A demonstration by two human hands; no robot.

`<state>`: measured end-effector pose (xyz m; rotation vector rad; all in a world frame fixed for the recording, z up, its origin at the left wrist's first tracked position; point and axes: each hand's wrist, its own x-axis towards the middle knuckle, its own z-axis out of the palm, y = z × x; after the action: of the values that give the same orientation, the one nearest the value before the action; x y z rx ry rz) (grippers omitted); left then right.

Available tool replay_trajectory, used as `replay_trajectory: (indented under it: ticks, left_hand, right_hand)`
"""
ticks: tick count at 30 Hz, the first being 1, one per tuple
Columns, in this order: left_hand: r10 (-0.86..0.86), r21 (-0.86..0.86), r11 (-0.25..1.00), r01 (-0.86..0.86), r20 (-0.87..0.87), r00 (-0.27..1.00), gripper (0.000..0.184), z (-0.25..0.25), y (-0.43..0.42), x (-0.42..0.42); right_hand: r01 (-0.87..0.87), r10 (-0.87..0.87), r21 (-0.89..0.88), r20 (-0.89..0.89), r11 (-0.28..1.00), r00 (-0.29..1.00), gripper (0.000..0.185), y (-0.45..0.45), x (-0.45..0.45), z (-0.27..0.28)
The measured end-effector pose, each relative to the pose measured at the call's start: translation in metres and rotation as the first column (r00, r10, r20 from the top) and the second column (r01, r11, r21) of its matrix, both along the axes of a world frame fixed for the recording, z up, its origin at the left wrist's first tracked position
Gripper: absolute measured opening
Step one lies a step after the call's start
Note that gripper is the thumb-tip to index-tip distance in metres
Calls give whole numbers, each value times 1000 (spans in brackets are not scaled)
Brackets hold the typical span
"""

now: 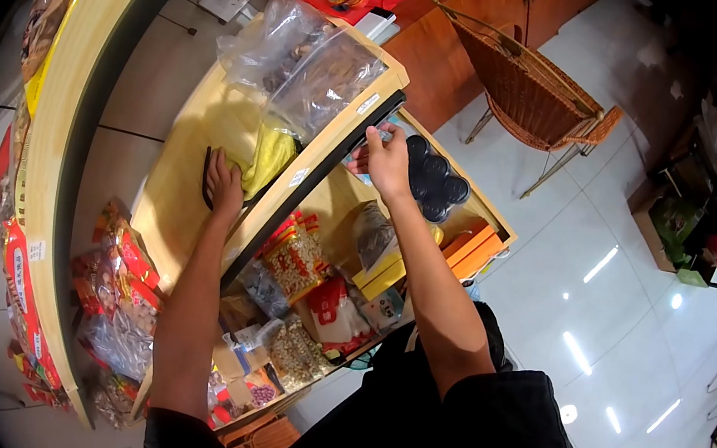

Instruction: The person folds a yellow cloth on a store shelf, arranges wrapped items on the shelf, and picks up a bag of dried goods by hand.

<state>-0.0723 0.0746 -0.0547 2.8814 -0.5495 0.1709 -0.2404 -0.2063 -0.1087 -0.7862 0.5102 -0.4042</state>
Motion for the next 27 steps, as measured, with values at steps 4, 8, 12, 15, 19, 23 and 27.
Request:
replay_trajectory:
  ticks: [4, 8, 12, 15, 19, 23, 27]
  left_hand:
    - [3, 3, 1000, -3, 10, 1000, 58, -1, 2, -1]
    - [8, -26, 1000, -7, 46, 999, 57, -4, 1, 2]
    - [13, -15, 1000, -12, 42, 999, 57, -2, 0, 1]
    - [8, -23, 1000, -7, 46, 999, 58, -3, 0, 0]
    - [-31, -25, 999, 33, 66, 997, 57, -1, -1, 0]
    - [23, -19, 1000, -23, 7, 1000, 56, 11, -10, -11]
    - [16, -22, 1000, -16, 28, 999, 55, 3, -6, -5]
  right_hand:
    - [-25, 25, -3, 2, 1000, 1000, 34, -3, -1, -5]
    - [60, -60, 8, 30, 998, 998, 27, -4, 2, -9]
    - [25, -26, 38, 40, 999, 999, 26, -6, -1, -2]
    - [46, -47, 40, 15, 998, 999, 29, -6, 1, 3]
    - [17, -17, 52, 5, 999, 1000, 30, -9, 1, 6]
    - [-11, 10, 73, 15, 997, 1000, 31, -10, 1, 5]
    - [15, -20, 138, 36, 990, 999, 34, -8, 2, 7]
